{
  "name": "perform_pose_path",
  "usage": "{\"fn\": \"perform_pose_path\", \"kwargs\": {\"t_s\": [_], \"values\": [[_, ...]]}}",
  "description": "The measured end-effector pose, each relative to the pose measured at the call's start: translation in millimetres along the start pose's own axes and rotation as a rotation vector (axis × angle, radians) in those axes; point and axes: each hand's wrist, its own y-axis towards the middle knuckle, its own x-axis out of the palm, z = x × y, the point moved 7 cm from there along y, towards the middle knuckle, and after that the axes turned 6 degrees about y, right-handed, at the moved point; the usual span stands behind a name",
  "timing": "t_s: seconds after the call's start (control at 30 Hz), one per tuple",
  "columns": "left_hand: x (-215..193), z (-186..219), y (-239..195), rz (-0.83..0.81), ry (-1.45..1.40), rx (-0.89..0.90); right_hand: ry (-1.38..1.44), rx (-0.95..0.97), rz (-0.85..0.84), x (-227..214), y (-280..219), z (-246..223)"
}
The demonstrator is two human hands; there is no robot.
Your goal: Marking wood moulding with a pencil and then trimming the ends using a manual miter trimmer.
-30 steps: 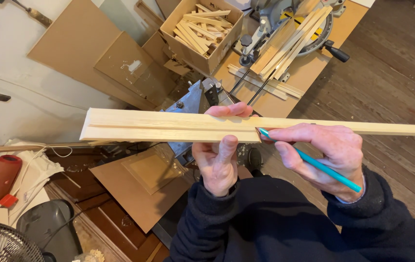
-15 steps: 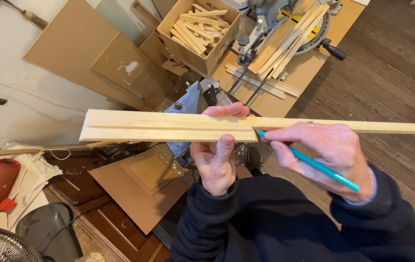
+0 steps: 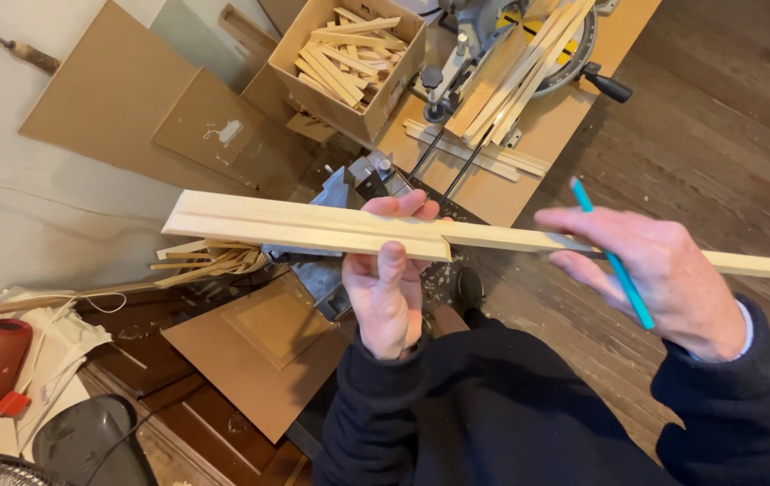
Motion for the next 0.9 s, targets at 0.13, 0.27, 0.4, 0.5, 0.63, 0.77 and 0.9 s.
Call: {"fn": "perform_pose_path", "kwargs": {"t_s": [0.13, 0.27, 0.4, 0.5, 0.63, 0.77, 0.9], "values": [[-0.2, -8.9, 11.2, 0.04, 0.031, -0.023, 0.048, 0.046, -0.051, 2.3, 1.7, 18.1], [12.1, -27.7, 33.6, 0.029, 0.07, -0.116, -0.006, 0.071, 0.016, -1.8, -0.6, 41.5], [31.7, -60.3, 59.5, -0.036, 0.062, -0.184, -0.011, 0.215, 0.097, -4.6, -16.3, 87.8], [-4.8, -122.4, 71.0, 0.024, 0.107, -0.245, 0.049, 0.389, 0.159, -11.5, -24.9, 126.2], [-102.0, -244.3, 58.0, 0.269, 0.103, -0.27, 0.15, 0.471, 0.153, -9.1, -32.8, 169.4], [-190.8, -359.5, 55.9, 0.522, 0.13, -0.519, 0.306, 0.616, 0.13, 1.8, -28.8, 212.9], [-279.2, -465.3, 55.4, 0.616, 0.297, -0.514, 0.296, 0.635, 0.053, 13.7, -15.4, 220.8]]}}
